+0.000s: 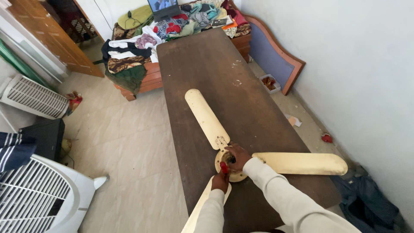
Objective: The person uses a red-handled screwdriver to loosen and remove screws from the central hub of a ceiling fan. They detach two fan blades and place them on the table, then continue to remove screws from the remaining blade and hub area.
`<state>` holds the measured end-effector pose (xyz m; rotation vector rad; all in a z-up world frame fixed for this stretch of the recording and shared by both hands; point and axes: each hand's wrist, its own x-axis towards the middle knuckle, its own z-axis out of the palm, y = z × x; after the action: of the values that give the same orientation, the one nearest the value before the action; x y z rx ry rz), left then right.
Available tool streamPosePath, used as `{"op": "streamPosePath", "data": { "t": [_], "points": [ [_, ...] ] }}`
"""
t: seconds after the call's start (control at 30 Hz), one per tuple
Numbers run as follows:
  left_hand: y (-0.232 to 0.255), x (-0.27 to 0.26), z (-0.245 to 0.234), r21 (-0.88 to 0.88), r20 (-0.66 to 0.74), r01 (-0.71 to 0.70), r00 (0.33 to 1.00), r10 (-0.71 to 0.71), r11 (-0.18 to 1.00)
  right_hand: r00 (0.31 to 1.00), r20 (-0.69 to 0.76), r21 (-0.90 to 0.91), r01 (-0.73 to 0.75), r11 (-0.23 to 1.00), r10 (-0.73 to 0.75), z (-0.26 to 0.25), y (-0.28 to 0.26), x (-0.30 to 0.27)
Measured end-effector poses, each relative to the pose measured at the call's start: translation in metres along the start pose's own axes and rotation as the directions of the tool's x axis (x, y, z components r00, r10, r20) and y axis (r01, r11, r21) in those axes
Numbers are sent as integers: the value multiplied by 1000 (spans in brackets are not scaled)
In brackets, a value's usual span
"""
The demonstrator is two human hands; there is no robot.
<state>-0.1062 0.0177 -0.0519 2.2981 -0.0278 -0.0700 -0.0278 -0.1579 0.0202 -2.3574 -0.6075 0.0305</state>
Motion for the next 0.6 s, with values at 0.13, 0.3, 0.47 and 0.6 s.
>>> {"op": "streamPosePath", "data": {
  "t": [0.13,0.3,0.47,0.6],
  "points": [
    [1,2,1,11,1,19,1000,-19,1000,999,-33,125,-19,992,23,-31,-57,-14],
    [6,7,3,80,-5,-2,1000,2,997,989,140,-175,-26,984,51,-47,-101,-7],
    [7,4,3,-23,31,108,994,-107,994,989,141,-237,85,968,-52,-33,-85,3],
    [8,3,0,-95,37,133,991,-130,987,967,143,-284,244,927,-211,-21,-66,9]
  ]
}}
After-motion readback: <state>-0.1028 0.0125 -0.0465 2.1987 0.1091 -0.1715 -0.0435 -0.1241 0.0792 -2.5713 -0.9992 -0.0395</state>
